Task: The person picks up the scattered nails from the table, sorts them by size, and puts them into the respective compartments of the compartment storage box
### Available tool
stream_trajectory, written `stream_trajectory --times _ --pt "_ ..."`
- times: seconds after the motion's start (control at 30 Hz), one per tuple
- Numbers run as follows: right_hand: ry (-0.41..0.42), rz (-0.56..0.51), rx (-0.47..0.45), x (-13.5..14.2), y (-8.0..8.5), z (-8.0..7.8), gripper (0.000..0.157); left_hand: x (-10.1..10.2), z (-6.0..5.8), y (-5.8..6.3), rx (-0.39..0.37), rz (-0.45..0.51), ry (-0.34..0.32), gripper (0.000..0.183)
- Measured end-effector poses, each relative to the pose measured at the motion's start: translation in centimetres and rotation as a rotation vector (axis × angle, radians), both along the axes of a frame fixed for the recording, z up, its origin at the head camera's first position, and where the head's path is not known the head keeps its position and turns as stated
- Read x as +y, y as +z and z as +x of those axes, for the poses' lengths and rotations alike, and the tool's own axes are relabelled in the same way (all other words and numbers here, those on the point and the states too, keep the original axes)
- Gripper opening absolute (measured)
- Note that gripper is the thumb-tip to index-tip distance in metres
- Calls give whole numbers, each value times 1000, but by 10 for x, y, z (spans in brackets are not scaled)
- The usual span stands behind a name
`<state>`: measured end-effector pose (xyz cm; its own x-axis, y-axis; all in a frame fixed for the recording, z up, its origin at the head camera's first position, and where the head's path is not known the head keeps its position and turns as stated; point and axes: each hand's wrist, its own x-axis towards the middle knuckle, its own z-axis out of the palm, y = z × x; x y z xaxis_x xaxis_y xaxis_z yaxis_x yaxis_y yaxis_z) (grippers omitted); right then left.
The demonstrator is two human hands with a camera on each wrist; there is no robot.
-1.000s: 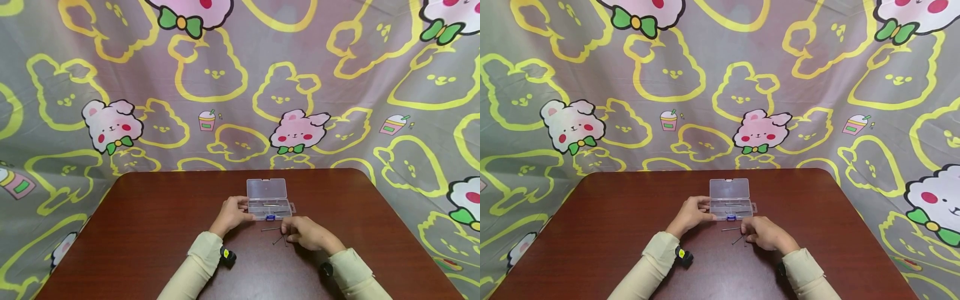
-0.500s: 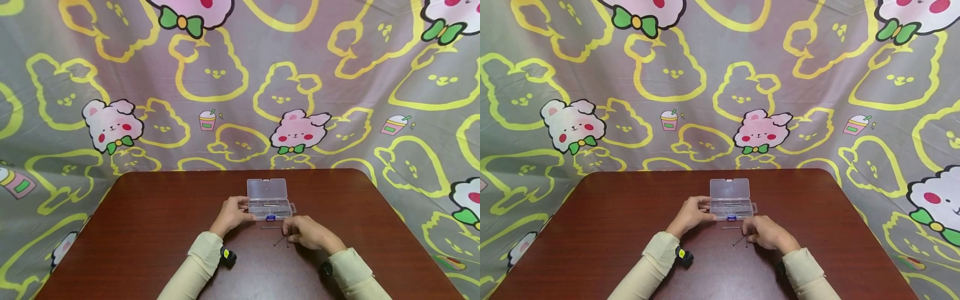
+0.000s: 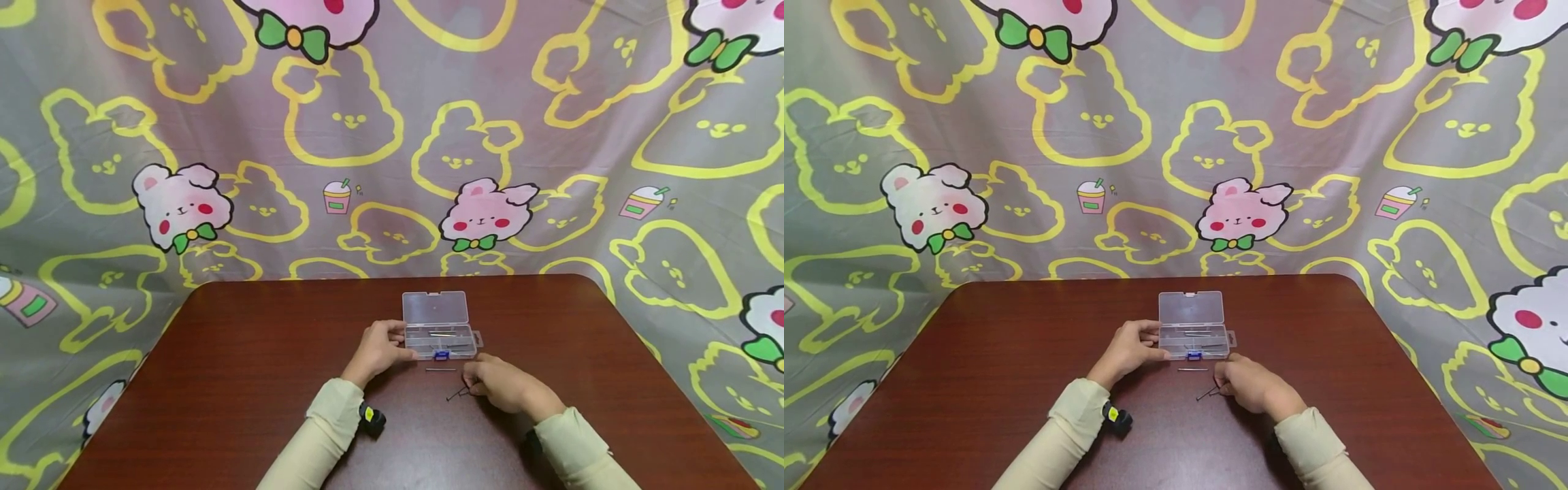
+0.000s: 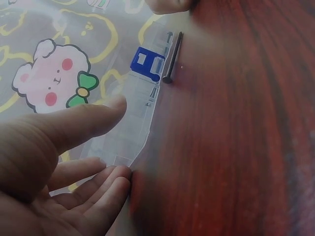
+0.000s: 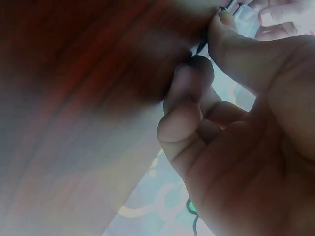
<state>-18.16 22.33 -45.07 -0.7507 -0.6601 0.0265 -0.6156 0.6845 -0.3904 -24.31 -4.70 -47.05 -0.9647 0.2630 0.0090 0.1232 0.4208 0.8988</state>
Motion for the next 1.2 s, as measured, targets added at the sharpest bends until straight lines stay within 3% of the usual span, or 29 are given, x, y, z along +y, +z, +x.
stream_trajectory --times 0.33,0.47,0.77,1.03,1.2 --pt "-15 -72 -19 2 2 1 28 0 0 -3 -11 -2 4 68" --pt "-72 -149 -20 6 4 -3 24 -1 -1 -3 -6 1 5 68" --pt "-138 -458 -270 21 -5 -15 11 1 -2 -3 8 -6 8 68" --pt "-200 -523 -216 25 -8 -20 16 1 -2 -1 10 -12 8 68" --pt "-226 -580 -315 25 -4 -17 17 1 0 0 -5 -8 10 67"
